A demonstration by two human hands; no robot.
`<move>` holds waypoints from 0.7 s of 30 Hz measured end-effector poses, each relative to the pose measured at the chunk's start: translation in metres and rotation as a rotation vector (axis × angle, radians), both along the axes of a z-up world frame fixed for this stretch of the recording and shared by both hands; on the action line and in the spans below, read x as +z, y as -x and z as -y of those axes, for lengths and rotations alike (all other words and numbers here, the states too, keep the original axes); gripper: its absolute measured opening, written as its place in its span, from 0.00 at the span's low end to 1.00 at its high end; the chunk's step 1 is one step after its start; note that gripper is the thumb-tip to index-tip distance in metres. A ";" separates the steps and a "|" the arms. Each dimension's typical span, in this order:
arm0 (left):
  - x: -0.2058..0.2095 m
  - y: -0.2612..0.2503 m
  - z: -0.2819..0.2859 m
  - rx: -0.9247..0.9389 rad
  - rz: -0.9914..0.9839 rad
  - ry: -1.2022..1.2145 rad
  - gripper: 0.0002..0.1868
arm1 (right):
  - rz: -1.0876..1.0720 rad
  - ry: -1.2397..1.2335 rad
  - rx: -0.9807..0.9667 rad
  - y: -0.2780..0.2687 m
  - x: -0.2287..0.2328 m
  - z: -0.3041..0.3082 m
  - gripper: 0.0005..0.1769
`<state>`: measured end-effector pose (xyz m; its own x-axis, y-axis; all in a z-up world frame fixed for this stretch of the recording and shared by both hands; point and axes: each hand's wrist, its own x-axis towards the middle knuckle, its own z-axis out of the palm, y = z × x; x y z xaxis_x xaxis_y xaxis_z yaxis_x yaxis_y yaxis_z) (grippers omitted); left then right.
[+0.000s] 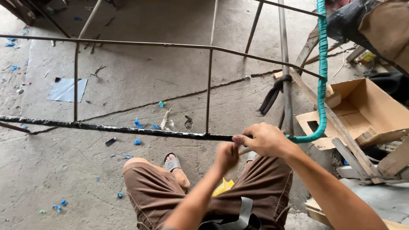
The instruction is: Wrapping a metal furniture frame with protective tape and cutting fabric to size with scissors.
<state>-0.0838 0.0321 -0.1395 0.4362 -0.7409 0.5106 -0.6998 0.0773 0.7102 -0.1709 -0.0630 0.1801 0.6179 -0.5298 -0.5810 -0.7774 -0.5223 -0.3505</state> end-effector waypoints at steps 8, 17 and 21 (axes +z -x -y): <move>0.201 -0.071 0.070 -0.061 0.561 0.356 0.10 | 0.003 0.009 -0.183 -0.003 0.005 0.014 0.41; 0.186 -0.007 -0.036 -0.107 -0.755 -0.172 0.13 | 0.933 0.316 -0.331 0.044 -0.088 -0.023 0.12; 0.213 0.005 -0.034 -0.370 -1.269 -0.217 0.31 | 1.303 0.701 0.026 0.053 -0.109 -0.038 0.10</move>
<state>-0.0891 0.0662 0.0738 0.2758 -0.9315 -0.2373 0.4854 -0.0782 0.8708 -0.2239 -0.0253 0.0706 0.5043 -0.4427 0.7414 -0.1089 -0.8844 -0.4539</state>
